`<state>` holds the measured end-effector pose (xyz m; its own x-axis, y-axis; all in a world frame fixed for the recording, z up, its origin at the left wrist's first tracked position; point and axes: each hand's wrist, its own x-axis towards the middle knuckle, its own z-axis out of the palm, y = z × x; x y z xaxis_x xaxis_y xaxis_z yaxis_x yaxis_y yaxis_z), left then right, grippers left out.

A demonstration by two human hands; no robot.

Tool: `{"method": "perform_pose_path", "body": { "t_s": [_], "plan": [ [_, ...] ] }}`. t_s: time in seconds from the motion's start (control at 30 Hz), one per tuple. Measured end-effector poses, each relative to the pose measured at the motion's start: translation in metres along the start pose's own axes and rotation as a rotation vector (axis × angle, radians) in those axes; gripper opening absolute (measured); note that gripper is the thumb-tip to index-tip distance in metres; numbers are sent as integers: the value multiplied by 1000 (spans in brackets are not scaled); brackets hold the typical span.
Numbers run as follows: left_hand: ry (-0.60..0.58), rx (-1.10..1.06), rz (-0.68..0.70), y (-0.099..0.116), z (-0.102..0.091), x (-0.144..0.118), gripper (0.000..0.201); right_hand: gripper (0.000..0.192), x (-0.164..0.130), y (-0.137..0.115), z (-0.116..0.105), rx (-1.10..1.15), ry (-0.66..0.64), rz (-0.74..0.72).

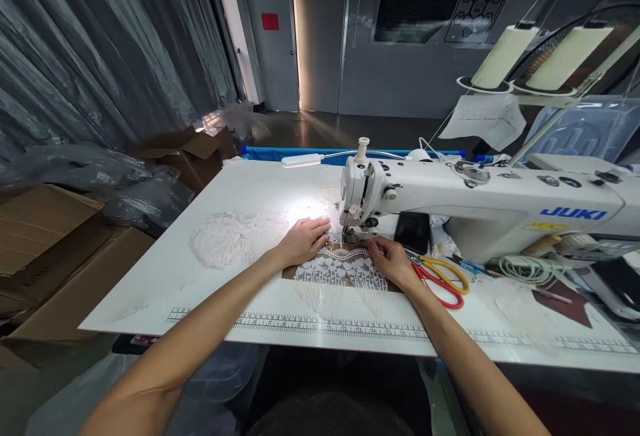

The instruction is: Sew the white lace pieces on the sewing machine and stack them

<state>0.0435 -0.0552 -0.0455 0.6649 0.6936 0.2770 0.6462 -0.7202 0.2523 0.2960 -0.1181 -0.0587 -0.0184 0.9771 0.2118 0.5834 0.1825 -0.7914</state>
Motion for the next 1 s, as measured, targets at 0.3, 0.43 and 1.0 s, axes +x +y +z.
{"method": "perform_pose_path", "body": {
  "t_s": [0.3,0.43,1.0],
  "plan": [
    [111,-59,4,1,-3,-3,36,55,0,4,1,27,16,-6],
    [167,-111,-31,-5,-6,-5,32,49,-4,5,0,71,-10,18],
    [-200,-135,241,24,-37,-22,24,39,1,-14,-29,-107,-188,95]
  ]
}}
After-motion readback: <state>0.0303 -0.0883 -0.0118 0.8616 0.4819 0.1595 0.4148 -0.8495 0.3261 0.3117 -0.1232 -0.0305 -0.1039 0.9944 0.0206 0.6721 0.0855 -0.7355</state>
